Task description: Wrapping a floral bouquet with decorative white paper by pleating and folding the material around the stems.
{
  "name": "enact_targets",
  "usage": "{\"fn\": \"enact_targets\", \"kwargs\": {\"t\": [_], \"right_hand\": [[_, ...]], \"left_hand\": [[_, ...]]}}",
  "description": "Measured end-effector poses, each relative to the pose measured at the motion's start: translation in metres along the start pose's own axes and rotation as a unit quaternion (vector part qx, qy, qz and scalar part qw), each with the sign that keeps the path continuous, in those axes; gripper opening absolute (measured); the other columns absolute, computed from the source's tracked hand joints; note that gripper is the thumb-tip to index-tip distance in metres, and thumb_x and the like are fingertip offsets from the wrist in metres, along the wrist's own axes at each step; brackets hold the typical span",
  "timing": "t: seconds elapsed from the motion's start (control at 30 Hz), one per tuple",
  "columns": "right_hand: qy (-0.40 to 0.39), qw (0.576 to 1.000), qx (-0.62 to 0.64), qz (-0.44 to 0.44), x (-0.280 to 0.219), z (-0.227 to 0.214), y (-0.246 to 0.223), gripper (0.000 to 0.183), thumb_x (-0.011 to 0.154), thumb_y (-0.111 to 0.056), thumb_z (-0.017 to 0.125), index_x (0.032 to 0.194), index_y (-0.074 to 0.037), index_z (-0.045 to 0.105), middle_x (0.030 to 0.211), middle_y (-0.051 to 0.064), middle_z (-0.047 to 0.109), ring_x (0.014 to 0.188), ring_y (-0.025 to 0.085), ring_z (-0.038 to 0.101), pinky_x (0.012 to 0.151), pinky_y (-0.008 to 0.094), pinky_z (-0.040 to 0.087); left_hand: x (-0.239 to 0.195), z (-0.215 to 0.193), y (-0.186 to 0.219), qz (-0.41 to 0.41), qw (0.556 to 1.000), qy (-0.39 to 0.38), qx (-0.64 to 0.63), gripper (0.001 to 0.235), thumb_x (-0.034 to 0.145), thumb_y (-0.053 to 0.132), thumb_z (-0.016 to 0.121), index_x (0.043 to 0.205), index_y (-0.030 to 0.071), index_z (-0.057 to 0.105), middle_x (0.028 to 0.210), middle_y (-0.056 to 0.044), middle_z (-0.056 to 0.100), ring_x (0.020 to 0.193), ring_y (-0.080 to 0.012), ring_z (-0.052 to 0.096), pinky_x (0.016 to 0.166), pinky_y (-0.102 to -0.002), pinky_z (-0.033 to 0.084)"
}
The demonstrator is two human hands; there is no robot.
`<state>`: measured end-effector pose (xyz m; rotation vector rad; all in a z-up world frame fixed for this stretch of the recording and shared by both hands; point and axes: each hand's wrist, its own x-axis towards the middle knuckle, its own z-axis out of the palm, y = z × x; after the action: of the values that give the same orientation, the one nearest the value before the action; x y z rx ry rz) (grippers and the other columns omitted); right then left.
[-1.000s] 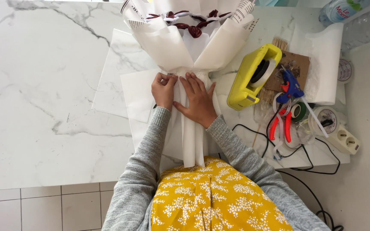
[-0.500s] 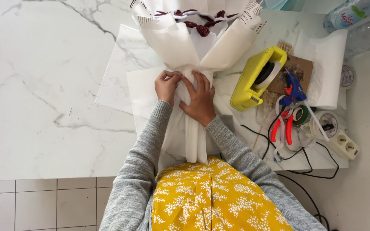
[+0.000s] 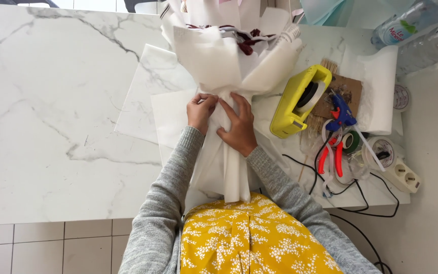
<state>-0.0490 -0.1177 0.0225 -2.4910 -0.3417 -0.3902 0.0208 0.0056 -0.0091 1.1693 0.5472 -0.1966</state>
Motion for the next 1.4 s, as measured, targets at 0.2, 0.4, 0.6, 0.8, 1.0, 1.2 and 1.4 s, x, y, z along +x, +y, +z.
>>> {"fn": "enact_targets", "kwargs": {"t": [0.2, 0.4, 0.6, 0.8, 1.0, 1.2, 1.4], "right_hand": [[0.049, 0.986, 0.162, 0.007, -0.008, -0.018, 0.008, 0.082, 0.059, -0.006, 0.067, 0.139, -0.016, 0.052, 0.144, 0.014, 0.032, 0.137, 0.033, 0.031, 0.113, 0.049, 0.027], [0.082, 0.972, 0.219, 0.018, -0.014, -0.022, 0.018, 0.077, 0.06, -0.005, 0.066, 0.136, -0.014, 0.055, 0.144, 0.015, 0.033, 0.137, 0.031, 0.033, 0.115, 0.045, 0.024], [0.074, 0.962, 0.259, 0.029, -0.012, -0.028, 0.012, 0.065, 0.078, -0.039, 0.066, 0.136, -0.014, 0.052, 0.144, 0.014, 0.031, 0.138, 0.031, 0.031, 0.116, 0.046, 0.021], [0.073, 0.976, 0.201, 0.042, -0.012, -0.023, 0.018, 0.079, 0.072, -0.035, 0.08, 0.14, -0.013, 0.045, 0.142, 0.016, 0.027, 0.136, 0.036, 0.029, 0.115, 0.049, 0.022], [0.08, 0.973, 0.21, 0.057, -0.014, -0.018, 0.025, 0.082, 0.067, -0.016, 0.077, 0.143, -0.017, 0.045, 0.14, 0.014, 0.027, 0.134, 0.033, 0.031, 0.116, 0.047, 0.022], [0.09, 0.967, 0.231, 0.064, -0.015, -0.019, 0.033, 0.081, 0.067, -0.015, 0.074, 0.143, -0.018, 0.047, 0.14, 0.013, 0.029, 0.136, 0.03, 0.032, 0.116, 0.044, 0.02], [0.097, 0.957, 0.264, 0.067, -0.016, -0.019, 0.037, 0.077, 0.071, -0.017, 0.072, 0.143, -0.019, 0.047, 0.141, 0.012, 0.029, 0.136, 0.03, 0.031, 0.116, 0.046, 0.019]], "left_hand": [[-0.033, 0.019, 0.023, 0.084, 0.991, -0.023, 0.104, 0.014, 0.068, 0.018, 0.079, 0.08, 0.017, 0.072, 0.066, 0.0, 0.065, 0.065, -0.0049, 0.054, 0.065, -0.023, 0.051], [-0.046, 0.032, 0.018, 0.113, 0.984, -0.017, 0.14, 0.014, 0.076, 0.032, 0.077, 0.084, 0.021, 0.075, 0.071, 0.004, 0.071, 0.069, -0.0019, 0.058, 0.071, -0.019, 0.048], [-0.045, 0.034, 0.017, 0.149, 0.975, 0.008, 0.164, 0.012, 0.075, 0.027, 0.078, 0.082, 0.018, 0.074, 0.064, 0.004, 0.068, 0.063, -0.0027, 0.057, 0.062, -0.02, 0.048], [-0.042, 0.041, 0.012, 0.142, 0.975, 0.014, 0.17, 0.012, 0.07, 0.026, 0.081, 0.079, 0.02, 0.074, 0.061, 0.005, 0.068, 0.058, -0.0014, 0.058, 0.057, -0.019, 0.049], [-0.032, 0.043, -0.002, 0.142, 0.978, 0.011, 0.15, 0.013, 0.069, 0.024, 0.081, 0.078, 0.018, 0.073, 0.061, 0.003, 0.065, 0.056, -0.001, 0.054, 0.054, -0.018, 0.048], [-0.053, 0.045, 0.011, 0.157, 0.978, 0.013, 0.139, 0.018, 0.069, 0.025, 0.085, 0.084, 0.019, 0.076, 0.091, -0.003, 0.053, 0.069, -0.0095, 0.061, 0.068, -0.025, 0.055], [-0.034, 0.048, 0.008, 0.084, 0.992, -0.009, 0.096, 0.02, 0.065, 0.018, 0.086, 0.078, 0.009, 0.075, 0.064, -0.003, 0.064, 0.054, -0.005, 0.06, 0.052, -0.018, 0.052]]}}
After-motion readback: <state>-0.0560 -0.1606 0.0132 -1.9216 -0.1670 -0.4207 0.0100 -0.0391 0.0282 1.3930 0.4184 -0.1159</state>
